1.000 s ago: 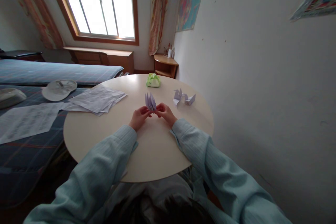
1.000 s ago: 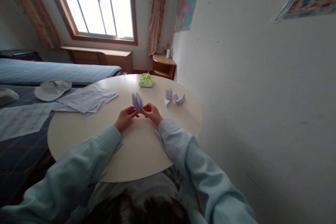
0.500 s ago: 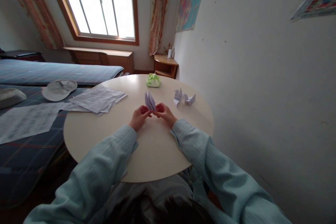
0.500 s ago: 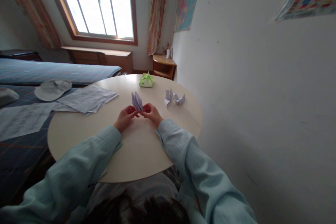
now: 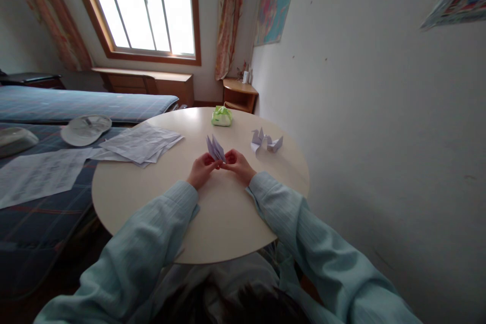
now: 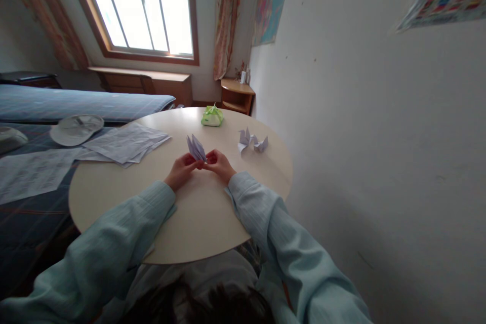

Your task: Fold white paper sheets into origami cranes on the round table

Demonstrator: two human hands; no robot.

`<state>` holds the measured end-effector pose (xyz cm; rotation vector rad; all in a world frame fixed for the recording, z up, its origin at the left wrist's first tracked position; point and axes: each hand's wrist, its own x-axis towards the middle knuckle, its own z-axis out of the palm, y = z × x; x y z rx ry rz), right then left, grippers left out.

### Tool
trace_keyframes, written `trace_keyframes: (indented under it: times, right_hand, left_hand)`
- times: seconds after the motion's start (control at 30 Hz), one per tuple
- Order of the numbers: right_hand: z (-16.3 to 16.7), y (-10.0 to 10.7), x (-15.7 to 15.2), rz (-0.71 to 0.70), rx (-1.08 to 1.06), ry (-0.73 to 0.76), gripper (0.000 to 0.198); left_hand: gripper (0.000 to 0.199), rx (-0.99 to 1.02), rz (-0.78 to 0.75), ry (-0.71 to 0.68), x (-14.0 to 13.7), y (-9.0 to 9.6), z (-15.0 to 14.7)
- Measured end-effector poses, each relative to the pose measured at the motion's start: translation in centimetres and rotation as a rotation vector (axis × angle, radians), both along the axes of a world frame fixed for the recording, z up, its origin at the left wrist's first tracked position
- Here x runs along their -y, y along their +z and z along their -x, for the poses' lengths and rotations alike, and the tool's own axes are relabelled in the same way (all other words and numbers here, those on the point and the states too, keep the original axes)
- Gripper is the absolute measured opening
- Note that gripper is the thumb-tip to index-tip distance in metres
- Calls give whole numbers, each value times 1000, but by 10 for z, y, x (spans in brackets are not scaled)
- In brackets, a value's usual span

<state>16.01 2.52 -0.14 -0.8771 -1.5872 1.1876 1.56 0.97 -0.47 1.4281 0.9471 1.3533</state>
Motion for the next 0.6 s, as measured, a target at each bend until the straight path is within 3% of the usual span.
trace_keyframes:
  times: [0.6]
  right_hand:
    - [0, 6, 4, 31, 17, -6, 38]
  left_hand:
    - [36, -70, -16, 25, 4, 6, -1]
